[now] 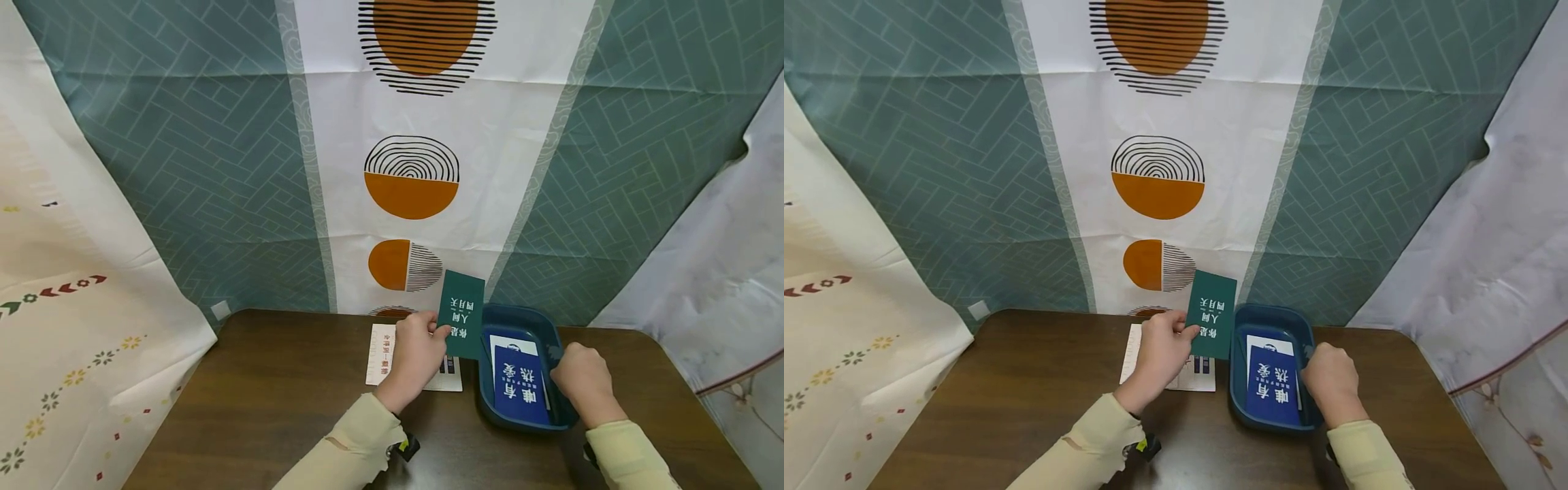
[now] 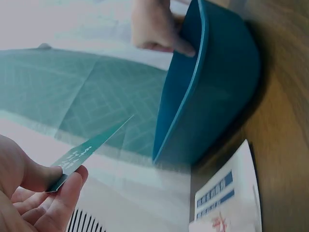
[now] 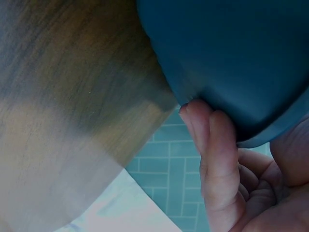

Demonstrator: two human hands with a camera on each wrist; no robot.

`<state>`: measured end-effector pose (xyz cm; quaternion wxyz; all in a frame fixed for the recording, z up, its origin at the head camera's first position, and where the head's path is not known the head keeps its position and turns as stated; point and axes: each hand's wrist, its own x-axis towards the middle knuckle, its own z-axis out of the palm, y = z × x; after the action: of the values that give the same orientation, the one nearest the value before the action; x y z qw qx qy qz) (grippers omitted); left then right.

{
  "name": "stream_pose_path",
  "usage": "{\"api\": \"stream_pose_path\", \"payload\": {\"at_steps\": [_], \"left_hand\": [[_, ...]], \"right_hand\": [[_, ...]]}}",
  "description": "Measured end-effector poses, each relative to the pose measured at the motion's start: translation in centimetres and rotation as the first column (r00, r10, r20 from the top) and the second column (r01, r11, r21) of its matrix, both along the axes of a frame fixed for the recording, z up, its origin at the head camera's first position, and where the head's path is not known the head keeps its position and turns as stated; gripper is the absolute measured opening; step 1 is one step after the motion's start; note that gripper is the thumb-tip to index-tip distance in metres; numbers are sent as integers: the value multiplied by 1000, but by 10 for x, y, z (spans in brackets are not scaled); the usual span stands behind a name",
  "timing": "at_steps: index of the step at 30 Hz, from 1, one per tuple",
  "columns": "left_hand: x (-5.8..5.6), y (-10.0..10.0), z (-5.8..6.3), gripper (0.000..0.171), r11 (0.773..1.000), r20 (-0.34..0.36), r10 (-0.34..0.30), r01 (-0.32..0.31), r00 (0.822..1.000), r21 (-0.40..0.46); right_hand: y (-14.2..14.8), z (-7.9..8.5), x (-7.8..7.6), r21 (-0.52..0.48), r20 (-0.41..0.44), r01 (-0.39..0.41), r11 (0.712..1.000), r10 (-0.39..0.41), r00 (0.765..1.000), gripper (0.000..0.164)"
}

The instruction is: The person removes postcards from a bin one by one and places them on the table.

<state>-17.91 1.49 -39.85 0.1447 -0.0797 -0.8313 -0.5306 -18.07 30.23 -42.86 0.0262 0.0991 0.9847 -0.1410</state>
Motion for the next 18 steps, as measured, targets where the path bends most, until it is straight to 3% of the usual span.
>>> {"api": "stream_pose_path", "payload": {"at_steps": [6, 14, 18], "left_hand": [[-3, -21, 2, 24, 998, 5, 57, -57, 998, 19], [-4, -44, 2, 18, 988, -57, 149, -151, 987, -28], [-4, -54, 2, 19, 985, -39, 169, -170, 985, -25]], "right_hand": [[2, -1, -1, 9, -2, -1, 1000, 1, 1000, 26], [1, -2, -2, -4, 19, 14, 1000, -14, 1000, 27], [0, -1, -2, 1, 21, 20, 1000, -20, 1000, 28]]}}
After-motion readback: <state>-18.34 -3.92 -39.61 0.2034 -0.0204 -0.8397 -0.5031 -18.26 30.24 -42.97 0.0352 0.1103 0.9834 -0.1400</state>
